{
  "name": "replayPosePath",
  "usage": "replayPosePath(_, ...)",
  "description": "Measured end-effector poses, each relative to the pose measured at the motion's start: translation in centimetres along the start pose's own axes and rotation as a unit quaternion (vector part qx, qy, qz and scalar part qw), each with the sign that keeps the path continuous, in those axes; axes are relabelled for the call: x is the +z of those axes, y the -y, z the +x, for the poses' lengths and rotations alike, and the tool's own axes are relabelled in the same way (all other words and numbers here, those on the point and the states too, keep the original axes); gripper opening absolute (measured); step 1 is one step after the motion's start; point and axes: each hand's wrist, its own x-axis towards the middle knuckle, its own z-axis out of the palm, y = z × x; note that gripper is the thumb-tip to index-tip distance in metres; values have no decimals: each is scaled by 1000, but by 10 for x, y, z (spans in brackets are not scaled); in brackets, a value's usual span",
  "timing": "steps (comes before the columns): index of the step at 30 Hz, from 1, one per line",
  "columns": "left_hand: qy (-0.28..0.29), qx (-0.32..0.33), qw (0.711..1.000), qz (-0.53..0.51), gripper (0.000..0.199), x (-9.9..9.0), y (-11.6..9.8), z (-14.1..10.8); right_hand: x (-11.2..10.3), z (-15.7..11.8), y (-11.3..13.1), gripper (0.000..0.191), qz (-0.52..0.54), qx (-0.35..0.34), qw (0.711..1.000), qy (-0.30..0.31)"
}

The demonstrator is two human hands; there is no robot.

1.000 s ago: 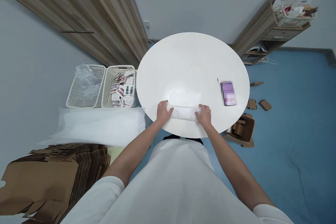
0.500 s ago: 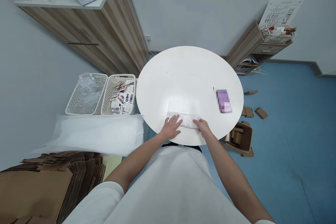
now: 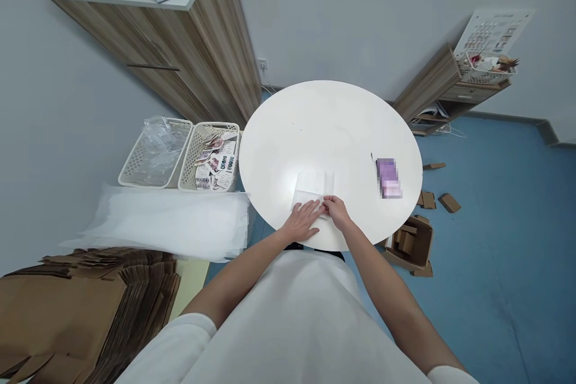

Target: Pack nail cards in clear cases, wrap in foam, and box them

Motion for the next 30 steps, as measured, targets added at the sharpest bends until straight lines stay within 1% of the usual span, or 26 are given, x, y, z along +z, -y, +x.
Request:
replayPosePath(2, 17, 19, 1000, 6, 63, 2, -2, -1, -4, 0, 1, 22, -22, -7, 1000, 8)
replayPosePath(3, 18, 21, 1000, 8, 60, 3, -1, 0, -8, -1, 1, 24, -55, -21, 998, 10)
replayPosePath(5, 8, 21, 1000, 9, 55, 7, 1, 0, -16, -5, 0, 27, -163, -79, 983, -6)
replayPosePath(7, -3, 29, 1000, 10, 53, 9, 4, 1, -24, -12, -4, 34, -289, -145, 945, -48)
replayPosePath(8, -6, 34, 999, 11, 53, 9, 5, 1, -27, -15, -7, 39, -335, -167, 925, -65)
replayPosePath(9, -7, 37, 999, 11, 53, 8, 6, 0, -28, -18, -11, 45, -372, -181, 908, -68)
replayPosePath(11, -5, 34, 999, 4, 51, 7, 7, -1, -25, -22, -18, 52, -424, -200, 882, -40)
replayPosePath(13, -15, 1, 1000, -11, 47, 6, 8, -5, -18, -22, -22, 53, -450, -207, 868, -11)
replayPosePath(14, -29, -42, 998, -21, 46, 6, 10, -8, -13, -21, -23, 52, -455, -207, 866, -7)
replayPosePath(15, -49, -105, 993, -35, 47, 7, 12, -11, -9, -20, -23, 52, -457, -204, 866, -8)
replayPosePath(16, -70, -183, 979, -54, 50, 8, 15, -14, -5, -18, -22, 53, -456, -202, 867, -10)
replayPosePath(18, -98, -329, 933, -110, 60, 11, 22, -20, 0, -14, -20, 55, -451, -200, 870, -7)
replayPosePath(19, -103, -377, 909, -147, 65, 12, 26, -21, 2, -12, -18, 56, -447, -201, 872, -3)
replayPosePath(20, -103, -406, 889, -188, 69, 13, 29, -21, 3, -10, -17, 56, -443, -203, 873, 4)
replayPosePath(22, -102, -439, 851, -270, 75, 13, 33, -18, 4, -8, -16, 56, -432, -211, 877, 19)
replayPosePath(24, -112, -489, 797, -336, 81, 11, 36, -11, 6, -7, -15, 56, -423, -218, 879, 32)
replayPosePath(26, -126, -540, 741, -379, 84, 8, 37, -5, 7, -6, -16, 55, -420, -219, 880, 37)
replayPosePath(27, -130, -555, 721, -394, 81, 6, 38, -2, 7, -6, -16, 54, -420, -218, 880, 38)
replayPosePath(28, -127, -556, 715, -406, 75, 4, 39, -1, 7, -6, -16, 53, -420, -217, 881, 39)
replayPosePath(29, -118, -546, 718, -415, 64, 3, 40, 0, 7, -6, -16, 52, -418, -217, 881, 41)
replayPosePath(30, -104, -530, 729, -421, 51, 1, 41, 0, 7, -6, -15, 51, -417, -219, 881, 42)
